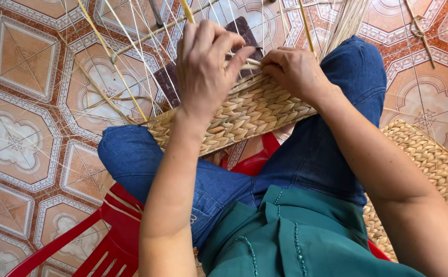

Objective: The person sits on the floor with a partially woven water hyacinth basket across their lap and weaves flat straw strips around the basket rim, threading and tightening the strips by hand. They occasionally reach to the side to grab new strips and continue wrapping the rim.

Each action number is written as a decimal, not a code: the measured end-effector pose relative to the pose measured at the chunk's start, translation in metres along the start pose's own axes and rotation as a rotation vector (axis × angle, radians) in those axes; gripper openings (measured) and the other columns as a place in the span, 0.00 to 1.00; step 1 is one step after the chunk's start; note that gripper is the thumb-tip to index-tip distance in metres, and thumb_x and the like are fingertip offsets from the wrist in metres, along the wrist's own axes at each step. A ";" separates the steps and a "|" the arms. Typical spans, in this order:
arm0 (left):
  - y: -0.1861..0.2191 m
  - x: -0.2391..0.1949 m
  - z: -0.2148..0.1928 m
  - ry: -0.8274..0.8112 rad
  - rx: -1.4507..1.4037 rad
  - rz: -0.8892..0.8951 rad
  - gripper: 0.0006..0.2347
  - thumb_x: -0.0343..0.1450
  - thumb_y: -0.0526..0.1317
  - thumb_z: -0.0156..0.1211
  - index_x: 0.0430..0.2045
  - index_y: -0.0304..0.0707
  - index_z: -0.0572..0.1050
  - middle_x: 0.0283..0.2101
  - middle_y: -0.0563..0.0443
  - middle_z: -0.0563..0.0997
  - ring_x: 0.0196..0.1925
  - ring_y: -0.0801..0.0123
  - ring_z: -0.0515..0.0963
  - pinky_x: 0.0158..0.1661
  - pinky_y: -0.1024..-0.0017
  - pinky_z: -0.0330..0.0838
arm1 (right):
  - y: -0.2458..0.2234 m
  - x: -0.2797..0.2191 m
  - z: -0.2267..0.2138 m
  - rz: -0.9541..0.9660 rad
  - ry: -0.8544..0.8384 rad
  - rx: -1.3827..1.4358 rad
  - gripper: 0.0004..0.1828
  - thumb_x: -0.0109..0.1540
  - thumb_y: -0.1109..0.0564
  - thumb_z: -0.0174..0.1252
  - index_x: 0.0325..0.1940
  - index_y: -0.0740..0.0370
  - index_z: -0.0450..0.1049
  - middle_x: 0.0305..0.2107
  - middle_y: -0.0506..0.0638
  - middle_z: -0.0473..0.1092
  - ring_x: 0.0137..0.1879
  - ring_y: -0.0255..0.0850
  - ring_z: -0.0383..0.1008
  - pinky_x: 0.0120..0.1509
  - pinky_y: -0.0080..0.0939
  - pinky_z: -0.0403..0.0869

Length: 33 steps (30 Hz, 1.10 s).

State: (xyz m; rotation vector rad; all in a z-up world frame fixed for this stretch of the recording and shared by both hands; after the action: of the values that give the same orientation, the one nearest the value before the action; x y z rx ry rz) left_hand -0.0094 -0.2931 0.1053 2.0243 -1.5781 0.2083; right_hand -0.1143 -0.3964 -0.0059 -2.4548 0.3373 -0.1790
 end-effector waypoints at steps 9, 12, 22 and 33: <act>-0.030 -0.057 0.141 -0.745 -0.786 -0.929 0.13 0.75 0.40 0.52 0.54 0.48 0.71 0.28 0.54 0.82 0.25 0.69 0.78 0.26 0.74 0.75 | 0.021 0.000 0.001 0.178 -0.023 0.156 0.07 0.70 0.59 0.56 0.47 0.66 0.70 0.30 0.55 0.76 0.33 0.42 0.79 0.38 0.43 0.78; -0.049 -0.060 0.163 -0.391 -0.726 -0.607 0.06 0.76 0.43 0.58 0.39 0.44 0.78 0.30 0.55 0.82 0.29 0.74 0.78 0.30 0.78 0.75 | 0.029 0.002 0.000 0.263 -0.053 0.366 0.07 0.69 0.59 0.55 0.47 0.65 0.68 0.32 0.52 0.76 0.35 0.38 0.80 0.38 0.40 0.80; -0.021 -0.070 0.086 -0.151 -0.132 -0.395 0.10 0.67 0.40 0.64 0.38 0.36 0.78 0.37 0.45 0.79 0.30 0.68 0.79 0.27 0.78 0.80 | 0.019 0.006 0.021 0.243 -0.210 -0.088 0.06 0.74 0.54 0.57 0.48 0.54 0.79 0.30 0.51 0.79 0.32 0.42 0.79 0.41 0.45 0.79; -0.016 -0.073 0.050 -0.270 -0.146 -0.464 0.08 0.68 0.39 0.68 0.36 0.41 0.77 0.43 0.48 0.75 0.31 0.69 0.77 0.30 0.80 0.77 | 0.022 0.009 0.013 0.336 -0.074 0.320 0.05 0.69 0.59 0.55 0.46 0.63 0.72 0.35 0.52 0.79 0.41 0.37 0.82 0.45 0.38 0.81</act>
State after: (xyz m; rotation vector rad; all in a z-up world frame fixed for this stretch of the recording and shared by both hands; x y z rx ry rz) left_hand -0.0261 -0.2550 0.0258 2.3012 -1.1790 -0.3585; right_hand -0.1077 -0.4078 -0.0293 -2.0500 0.6297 0.0032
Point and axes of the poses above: each hand's wrist, its own x-axis towards the middle knuckle, its own z-axis out of the palm, y = z × x, the point moved 9 cm from there along x, towards the middle knuckle
